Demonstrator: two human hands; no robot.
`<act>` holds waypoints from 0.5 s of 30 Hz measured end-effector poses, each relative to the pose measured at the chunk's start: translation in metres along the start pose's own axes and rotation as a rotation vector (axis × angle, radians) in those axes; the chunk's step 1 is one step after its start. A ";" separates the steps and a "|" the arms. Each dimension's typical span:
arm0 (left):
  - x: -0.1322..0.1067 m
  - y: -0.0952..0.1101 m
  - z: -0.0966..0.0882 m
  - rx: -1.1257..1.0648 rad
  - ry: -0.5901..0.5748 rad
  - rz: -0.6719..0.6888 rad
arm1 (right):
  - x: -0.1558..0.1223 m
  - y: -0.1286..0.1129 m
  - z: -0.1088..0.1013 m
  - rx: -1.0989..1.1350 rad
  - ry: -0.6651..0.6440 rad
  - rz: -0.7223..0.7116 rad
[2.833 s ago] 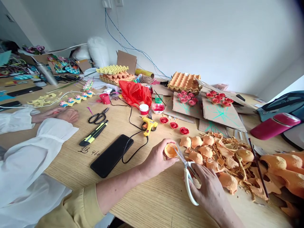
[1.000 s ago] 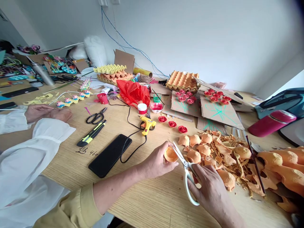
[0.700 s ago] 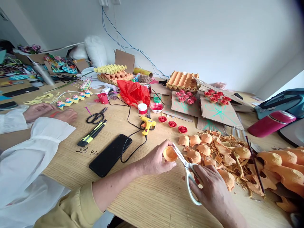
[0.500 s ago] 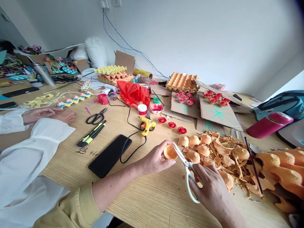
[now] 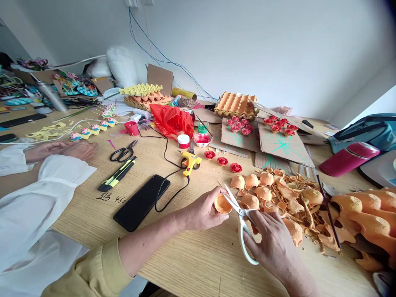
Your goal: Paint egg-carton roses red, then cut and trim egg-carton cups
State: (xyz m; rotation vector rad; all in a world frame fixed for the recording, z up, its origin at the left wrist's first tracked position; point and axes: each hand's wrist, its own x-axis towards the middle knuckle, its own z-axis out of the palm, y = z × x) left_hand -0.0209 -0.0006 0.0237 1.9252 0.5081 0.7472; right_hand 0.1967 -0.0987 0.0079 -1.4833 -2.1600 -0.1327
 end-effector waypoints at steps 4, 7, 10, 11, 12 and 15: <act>0.001 0.006 -0.005 -0.016 -0.017 -0.041 | -0.002 0.001 -0.001 0.015 -0.002 -0.011; 0.002 0.008 -0.008 -0.090 -0.051 -0.088 | -0.004 0.004 0.000 0.005 0.009 -0.037; 0.002 0.008 -0.010 -0.213 -0.030 -0.157 | -0.004 0.006 0.001 -0.028 0.026 -0.068; 0.002 0.007 -0.011 -0.257 -0.016 -0.179 | -0.004 0.006 0.001 -0.035 0.026 -0.069; 0.001 0.007 -0.011 -0.298 -0.008 -0.197 | -0.004 0.006 0.001 -0.036 0.023 -0.060; 0.001 0.006 -0.011 -0.382 -0.018 -0.227 | -0.003 0.005 0.002 -0.011 0.004 0.000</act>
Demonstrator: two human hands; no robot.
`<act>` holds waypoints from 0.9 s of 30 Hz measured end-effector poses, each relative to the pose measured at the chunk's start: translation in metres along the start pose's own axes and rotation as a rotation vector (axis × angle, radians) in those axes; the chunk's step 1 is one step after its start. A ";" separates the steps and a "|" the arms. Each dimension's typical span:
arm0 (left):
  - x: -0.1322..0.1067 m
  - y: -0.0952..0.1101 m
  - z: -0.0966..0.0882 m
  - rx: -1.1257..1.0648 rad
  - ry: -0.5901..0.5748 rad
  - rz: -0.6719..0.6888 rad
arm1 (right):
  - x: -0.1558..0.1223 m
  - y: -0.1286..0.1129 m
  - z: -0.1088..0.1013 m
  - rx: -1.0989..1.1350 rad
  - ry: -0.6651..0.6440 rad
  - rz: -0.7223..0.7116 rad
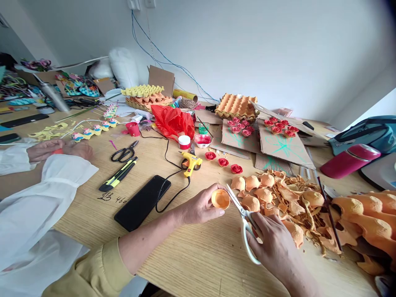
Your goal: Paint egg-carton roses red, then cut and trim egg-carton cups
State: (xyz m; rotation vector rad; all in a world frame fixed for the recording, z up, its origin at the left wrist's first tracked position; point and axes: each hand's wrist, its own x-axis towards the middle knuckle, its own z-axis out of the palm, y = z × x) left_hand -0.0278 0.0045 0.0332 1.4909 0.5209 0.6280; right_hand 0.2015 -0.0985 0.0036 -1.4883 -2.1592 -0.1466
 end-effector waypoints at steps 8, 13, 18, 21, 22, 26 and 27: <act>0.005 -0.015 -0.001 0.026 0.008 0.022 | 0.002 -0.001 0.002 0.049 -0.038 0.040; 0.005 -0.017 -0.001 0.142 -0.021 0.044 | 0.004 -0.004 0.000 0.039 -0.045 0.038; 0.004 -0.016 0.002 0.291 0.000 0.097 | 0.004 -0.005 0.001 0.035 -0.068 0.059; 0.002 -0.014 0.005 0.325 0.000 0.079 | 0.003 -0.005 0.002 0.012 -0.085 0.065; 0.001 -0.013 0.006 0.334 -0.004 0.065 | 0.002 -0.005 0.003 0.003 -0.087 0.063; 0.000 -0.013 0.008 0.340 0.000 0.037 | 0.002 -0.005 0.002 -0.018 -0.079 0.042; 0.000 -0.014 0.008 0.338 0.009 0.035 | 0.002 -0.006 0.002 -0.017 -0.074 0.037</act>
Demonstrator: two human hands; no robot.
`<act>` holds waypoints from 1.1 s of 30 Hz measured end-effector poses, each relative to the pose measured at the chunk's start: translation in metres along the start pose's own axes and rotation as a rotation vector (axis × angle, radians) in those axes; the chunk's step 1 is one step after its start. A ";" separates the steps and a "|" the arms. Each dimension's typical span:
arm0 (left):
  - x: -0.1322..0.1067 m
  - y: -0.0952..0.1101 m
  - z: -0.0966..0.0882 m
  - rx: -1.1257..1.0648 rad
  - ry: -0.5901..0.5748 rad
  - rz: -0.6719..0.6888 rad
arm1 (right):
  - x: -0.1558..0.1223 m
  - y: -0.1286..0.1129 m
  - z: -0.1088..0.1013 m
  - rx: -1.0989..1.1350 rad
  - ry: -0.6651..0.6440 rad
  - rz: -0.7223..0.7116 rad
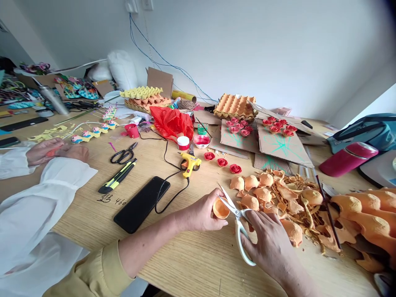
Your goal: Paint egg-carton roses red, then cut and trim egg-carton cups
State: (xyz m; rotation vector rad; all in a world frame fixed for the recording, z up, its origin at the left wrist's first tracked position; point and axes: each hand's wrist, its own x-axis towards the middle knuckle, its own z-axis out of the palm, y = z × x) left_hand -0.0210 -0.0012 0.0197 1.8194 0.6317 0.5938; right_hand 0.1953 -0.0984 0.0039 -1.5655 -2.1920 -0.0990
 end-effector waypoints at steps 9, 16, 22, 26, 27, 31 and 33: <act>0.000 0.001 -0.001 0.010 0.004 -0.007 | 0.002 -0.003 -0.006 0.037 0.037 -0.041; 0.000 0.002 -0.005 0.023 -0.023 -0.031 | 0.002 -0.003 -0.008 0.045 0.050 -0.071; 0.000 -0.001 -0.007 0.044 -0.043 -0.029 | 0.001 -0.001 -0.009 0.033 0.048 -0.100; 0.000 0.001 -0.010 0.047 -0.068 -0.055 | -0.001 0.002 -0.008 0.021 0.034 -0.114; 0.000 0.002 -0.011 0.039 -0.072 -0.055 | -0.001 0.003 -0.008 0.014 0.035 -0.121; 0.002 0.004 -0.014 -0.011 -0.082 -0.048 | -0.003 0.009 -0.004 -0.012 0.041 -0.137; 0.002 0.001 -0.016 -0.068 -0.102 -0.070 | -0.004 0.012 0.000 -0.016 0.045 -0.121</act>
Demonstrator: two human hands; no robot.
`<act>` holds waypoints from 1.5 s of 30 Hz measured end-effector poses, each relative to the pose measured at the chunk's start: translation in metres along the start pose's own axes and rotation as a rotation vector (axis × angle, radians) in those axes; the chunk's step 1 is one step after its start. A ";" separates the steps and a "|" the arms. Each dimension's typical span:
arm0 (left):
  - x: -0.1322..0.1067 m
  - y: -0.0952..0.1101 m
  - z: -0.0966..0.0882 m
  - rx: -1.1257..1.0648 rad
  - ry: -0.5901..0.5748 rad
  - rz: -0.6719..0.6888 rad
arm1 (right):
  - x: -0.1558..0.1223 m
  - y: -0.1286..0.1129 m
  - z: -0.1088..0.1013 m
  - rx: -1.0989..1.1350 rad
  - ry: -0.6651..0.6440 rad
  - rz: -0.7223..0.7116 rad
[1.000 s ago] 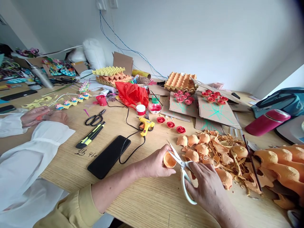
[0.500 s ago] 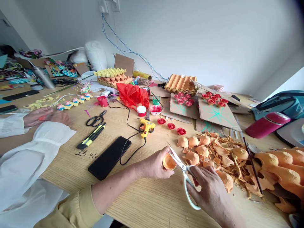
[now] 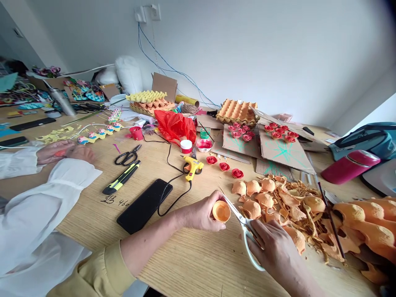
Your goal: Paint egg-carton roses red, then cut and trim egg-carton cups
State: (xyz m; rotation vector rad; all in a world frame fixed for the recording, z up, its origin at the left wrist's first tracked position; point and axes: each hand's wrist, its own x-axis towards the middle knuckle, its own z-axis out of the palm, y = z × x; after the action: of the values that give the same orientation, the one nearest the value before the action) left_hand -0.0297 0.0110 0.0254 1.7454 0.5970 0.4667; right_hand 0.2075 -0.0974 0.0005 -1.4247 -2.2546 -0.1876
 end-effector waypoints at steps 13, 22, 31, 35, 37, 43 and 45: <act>0.008 -0.019 -0.003 -0.479 -0.057 0.018 | -0.001 0.004 0.004 -0.011 0.076 0.112; 0.008 -0.019 -0.005 -0.494 -0.080 0.027 | -0.002 0.000 0.003 0.043 0.037 0.194; 0.010 -0.017 -0.015 -0.429 0.122 0.047 | -0.001 0.000 -0.001 0.130 -0.011 0.260; 0.014 -0.018 -0.022 -0.400 0.421 0.121 | -0.001 -0.006 -0.002 0.099 -0.095 0.252; 0.015 -0.018 -0.022 -0.416 0.496 0.126 | -0.001 -0.014 -0.001 0.055 -0.160 0.192; 0.015 -0.018 -0.020 -0.389 0.462 0.104 | -0.003 -0.020 0.007 -0.165 -0.144 0.147; 0.014 -0.019 -0.020 -0.407 0.402 0.104 | -0.006 -0.013 0.007 -0.198 -0.108 0.223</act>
State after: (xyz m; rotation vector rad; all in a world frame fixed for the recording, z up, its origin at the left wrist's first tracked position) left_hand -0.0332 0.0387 0.0123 1.3033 0.6405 0.9573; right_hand 0.1959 -0.1054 -0.0067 -1.8173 -2.1889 -0.2735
